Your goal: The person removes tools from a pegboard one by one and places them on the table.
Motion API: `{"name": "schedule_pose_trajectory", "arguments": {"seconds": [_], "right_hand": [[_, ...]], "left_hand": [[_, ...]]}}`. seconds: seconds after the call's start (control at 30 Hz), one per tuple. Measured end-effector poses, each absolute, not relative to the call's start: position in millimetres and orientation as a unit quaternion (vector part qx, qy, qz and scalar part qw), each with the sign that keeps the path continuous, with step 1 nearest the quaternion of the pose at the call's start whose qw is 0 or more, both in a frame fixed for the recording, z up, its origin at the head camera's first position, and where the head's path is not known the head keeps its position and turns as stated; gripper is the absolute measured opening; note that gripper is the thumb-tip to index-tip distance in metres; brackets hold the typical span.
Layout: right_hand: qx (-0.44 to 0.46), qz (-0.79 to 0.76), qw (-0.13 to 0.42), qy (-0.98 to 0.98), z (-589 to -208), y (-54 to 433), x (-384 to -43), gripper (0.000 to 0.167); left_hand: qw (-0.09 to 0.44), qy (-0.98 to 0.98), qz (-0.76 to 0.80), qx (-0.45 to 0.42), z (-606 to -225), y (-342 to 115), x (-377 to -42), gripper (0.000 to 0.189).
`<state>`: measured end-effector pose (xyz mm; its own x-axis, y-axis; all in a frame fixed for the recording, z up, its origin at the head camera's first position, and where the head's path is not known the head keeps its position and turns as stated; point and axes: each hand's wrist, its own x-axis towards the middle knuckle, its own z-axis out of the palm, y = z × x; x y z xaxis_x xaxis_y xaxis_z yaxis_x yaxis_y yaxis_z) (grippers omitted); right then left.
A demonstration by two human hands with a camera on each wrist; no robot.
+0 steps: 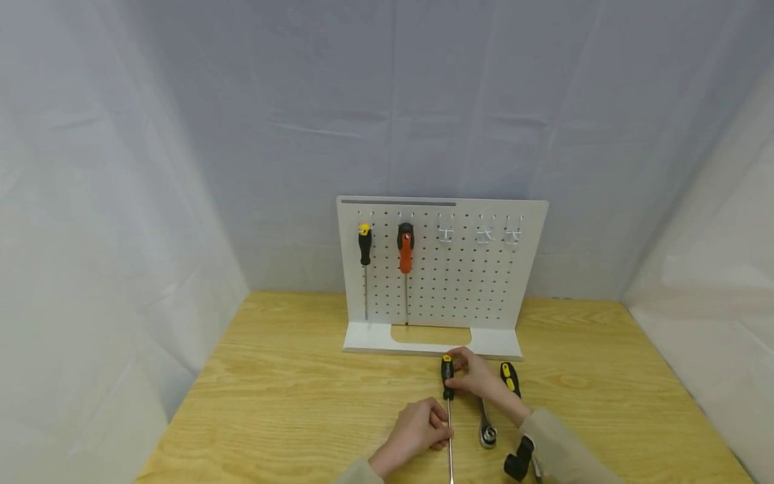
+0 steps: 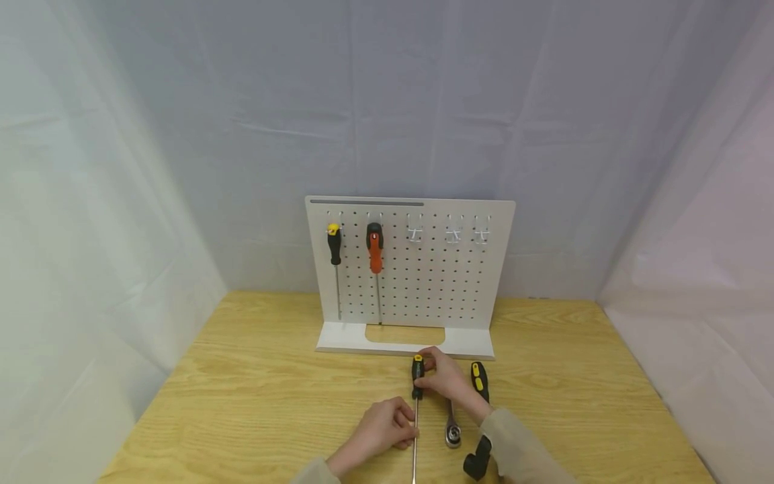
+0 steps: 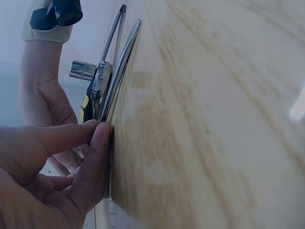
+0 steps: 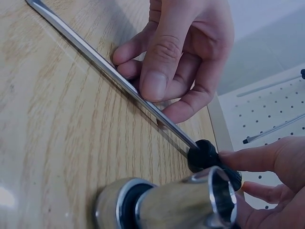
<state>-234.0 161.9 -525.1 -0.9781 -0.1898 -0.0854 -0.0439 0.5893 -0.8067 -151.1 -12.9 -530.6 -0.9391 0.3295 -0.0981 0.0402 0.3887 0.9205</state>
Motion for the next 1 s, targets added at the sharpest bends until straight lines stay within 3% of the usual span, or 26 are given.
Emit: {"name": "schedule_pose_trajectory", "arguments": {"seconds": [0.6, 0.8, 1.0], "right_hand": [[-0.088, -0.555, 0.095, 0.822, -520.3, 176.6, -235.2, 0.047], [-0.163, -0.58, 0.099, 0.792, -516.4, 190.0, -241.7, 0.04], [-0.174, -0.592, 0.069, 0.784, -506.4, 190.5, -244.7, 0.039]], "left_hand": [[0.147, 0.794, 0.58, 0.108, -529.8, -18.5, -154.9, 0.008], [0.099, 0.807, 0.566, 0.134, -527.3, -26.6, -164.3, 0.009], [0.056, 0.791, 0.589, 0.157, -522.3, -36.7, -178.0, 0.017]]}}
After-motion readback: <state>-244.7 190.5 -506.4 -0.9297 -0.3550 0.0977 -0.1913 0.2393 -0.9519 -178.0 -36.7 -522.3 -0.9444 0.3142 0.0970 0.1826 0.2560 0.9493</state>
